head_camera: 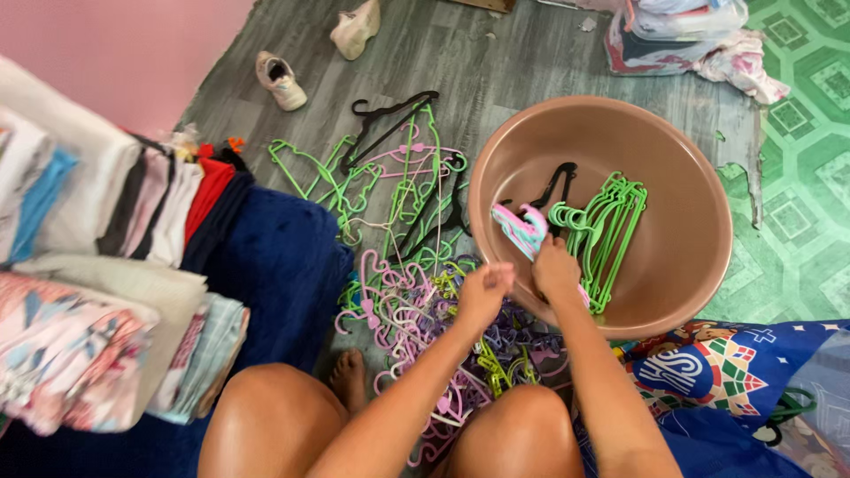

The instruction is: The person sorts through a large pile of plastic clothes hangers on the floor, picking them up one by one and placing some into a large brown plastic basin.

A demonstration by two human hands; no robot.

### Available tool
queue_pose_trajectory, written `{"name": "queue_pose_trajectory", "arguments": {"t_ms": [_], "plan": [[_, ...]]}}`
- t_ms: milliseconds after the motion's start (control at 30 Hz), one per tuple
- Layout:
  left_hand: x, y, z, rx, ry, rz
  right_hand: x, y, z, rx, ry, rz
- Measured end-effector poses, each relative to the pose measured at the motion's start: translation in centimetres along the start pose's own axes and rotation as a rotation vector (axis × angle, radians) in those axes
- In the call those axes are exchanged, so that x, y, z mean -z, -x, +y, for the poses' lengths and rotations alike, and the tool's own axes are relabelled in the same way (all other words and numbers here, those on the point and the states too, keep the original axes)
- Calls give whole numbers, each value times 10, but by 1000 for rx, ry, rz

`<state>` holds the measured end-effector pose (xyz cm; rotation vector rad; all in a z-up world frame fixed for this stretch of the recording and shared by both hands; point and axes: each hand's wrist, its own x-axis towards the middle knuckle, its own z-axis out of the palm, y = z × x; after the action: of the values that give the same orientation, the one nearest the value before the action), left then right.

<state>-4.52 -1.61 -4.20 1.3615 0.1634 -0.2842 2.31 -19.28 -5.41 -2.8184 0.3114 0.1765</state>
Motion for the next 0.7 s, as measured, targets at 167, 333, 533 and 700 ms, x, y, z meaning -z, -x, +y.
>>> {"name": "queue_pose_trajectory", "arguments": {"t_ms": [167,333,533,700], "plan": [[15,13,-56,-25,-153,129,-43,-7,10,-4,70,5],[49,11,-70,-24,-293,200,-99,-26,44,36,-36,-110],[110,17,-105,-46,-470,375,-130,-36,75,12,-135,-269],[161,16,-122,75,-601,676,-87,-28,40,133,-102,-151]]}}
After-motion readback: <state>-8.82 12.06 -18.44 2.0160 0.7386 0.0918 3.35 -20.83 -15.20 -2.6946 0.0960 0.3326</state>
